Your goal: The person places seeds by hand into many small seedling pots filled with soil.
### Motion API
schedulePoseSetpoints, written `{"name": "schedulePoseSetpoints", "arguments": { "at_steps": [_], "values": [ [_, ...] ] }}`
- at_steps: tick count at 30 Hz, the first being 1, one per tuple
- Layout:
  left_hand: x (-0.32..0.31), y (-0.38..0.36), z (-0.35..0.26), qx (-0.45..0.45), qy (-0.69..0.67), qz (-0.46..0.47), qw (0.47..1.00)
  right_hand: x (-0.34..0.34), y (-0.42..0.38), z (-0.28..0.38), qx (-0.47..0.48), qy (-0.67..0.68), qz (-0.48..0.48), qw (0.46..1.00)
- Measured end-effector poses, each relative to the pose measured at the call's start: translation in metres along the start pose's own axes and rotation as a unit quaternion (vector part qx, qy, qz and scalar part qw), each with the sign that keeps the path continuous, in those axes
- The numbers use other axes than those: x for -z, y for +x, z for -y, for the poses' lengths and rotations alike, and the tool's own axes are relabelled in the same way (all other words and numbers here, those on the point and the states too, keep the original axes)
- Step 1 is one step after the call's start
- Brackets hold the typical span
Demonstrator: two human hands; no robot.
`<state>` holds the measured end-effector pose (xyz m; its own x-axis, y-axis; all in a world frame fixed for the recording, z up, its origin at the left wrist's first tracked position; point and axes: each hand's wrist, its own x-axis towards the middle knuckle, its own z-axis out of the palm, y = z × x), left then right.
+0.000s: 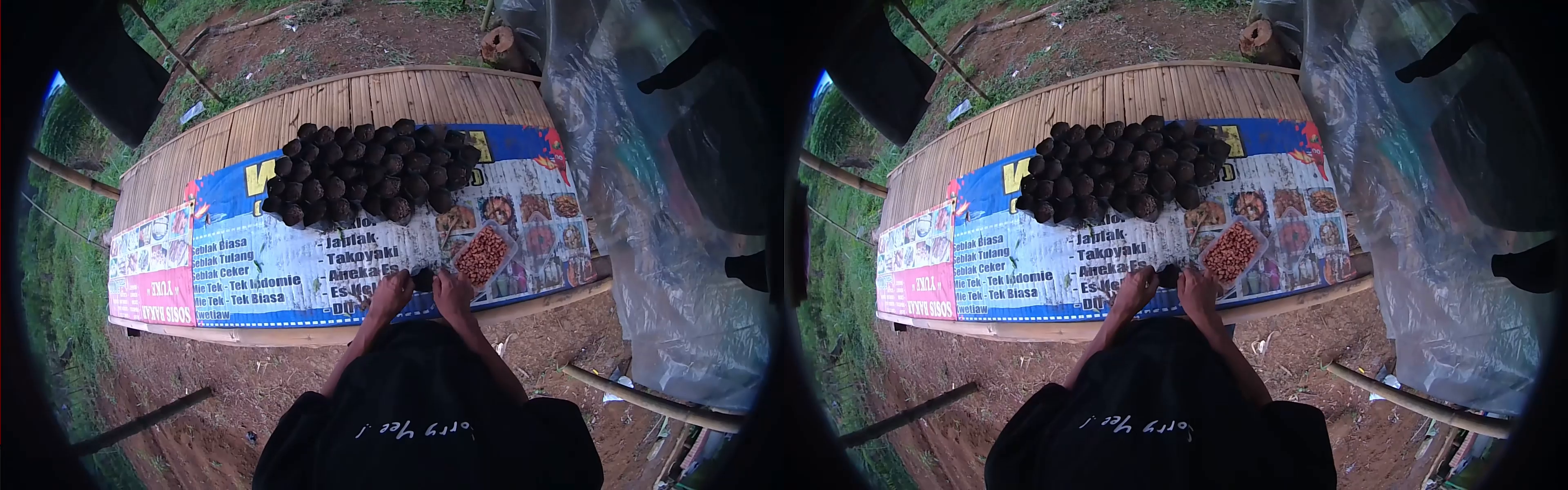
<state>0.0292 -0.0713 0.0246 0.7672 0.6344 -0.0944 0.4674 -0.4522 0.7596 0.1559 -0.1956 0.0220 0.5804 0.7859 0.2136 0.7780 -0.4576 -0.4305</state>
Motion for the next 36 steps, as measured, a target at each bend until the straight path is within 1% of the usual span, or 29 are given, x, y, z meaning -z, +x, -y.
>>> {"name": "schedulePoseSetpoints", "arguments": {
  "at_steps": [2,3,5,9,12,14,18,20,21,23,24,26,27,29,30,32,33,36],
  "values": [
    [0.004,-0.004,-0.011,-0.029,-0.023,-0.023,0.999,0.009,0.001,0.007,-0.015,0.02,-0.007,1.0],
    [0.001,-0.007,-0.008,-0.025,-0.023,-0.021,0.999,0.009,-0.002,0.007,-0.016,0.021,-0.003,1.0],
    [-0.001,-0.005,-0.002,-0.013,-0.029,-0.024,0.999,0.008,0.001,0.007,0.004,0.014,-0.049,0.999],
    [-0.001,-0.005,-0.002,-0.021,-0.04,-0.036,0.998,0.006,0.0,0.006,0.004,0.015,-0.028,0.999],
    [-0.001,-0.003,0.001,-0.027,-0.034,-0.033,0.999,0.003,0.001,0.007,0.012,0.03,-0.047,0.998],
    [0.001,-0.004,-0.005,0.0,-0.045,-0.046,0.998,-0.006,0.0,-0.001,0.02,-0.005,-0.027,0.999],
    [0.003,-0.007,-0.008,-0.017,-0.06,-0.07,0.996,0.003,0.0,0.002,0.025,0.03,-0.038,0.999],
    [-0.002,-0.006,0.002,0.024,-0.033,-0.054,0.998,-0.005,-0.002,-0.006,0.034,-0.016,0.021,0.999],
    [0.0,-0.005,0.001,0.022,-0.033,-0.056,0.998,-0.001,0.005,-0.007,0.035,-0.016,0.018,0.999],
    [0.004,-0.008,-0.001,0.022,-0.052,-0.057,0.997,0.008,0.02,-0.01,-0.006,0.004,0.027,1.0],
    [0.004,-0.009,0.0,0.023,-0.052,-0.058,0.997,0.01,0.031,-0.014,-0.005,0.004,0.028,1.0],
    [0.004,-0.008,0.001,0.036,-0.062,-0.048,0.996,0.009,0.062,-0.026,0.013,0.014,-0.056,0.998],
    [0.004,-0.007,0.001,0.034,-0.062,-0.049,0.996,0.003,0.075,-0.034,0.014,0.014,-0.058,0.998],
    [0.005,-0.006,0.002,0.049,-0.065,-0.037,0.996,-0.015,0.097,-0.05,0.008,-0.058,-0.025,0.998],
    [0.005,-0.005,0.003,0.047,-0.065,-0.038,0.996,-0.019,0.103,-0.052,0.008,-0.059,-0.027,0.998],
    [0.006,-0.004,0.007,0.036,-0.051,-0.032,0.998,-0.026,0.112,-0.057,0.026,-0.095,0.008,0.995],
    [0.007,-0.004,0.007,0.036,-0.051,-0.034,0.997,-0.028,0.114,-0.057,0.027,-0.095,0.007,0.995],
    [0.009,-0.006,0.006,0.044,-0.074,-0.04,0.995,-0.034,0.115,-0.059,0.059,-0.119,0.031,0.991]
  ]
}}
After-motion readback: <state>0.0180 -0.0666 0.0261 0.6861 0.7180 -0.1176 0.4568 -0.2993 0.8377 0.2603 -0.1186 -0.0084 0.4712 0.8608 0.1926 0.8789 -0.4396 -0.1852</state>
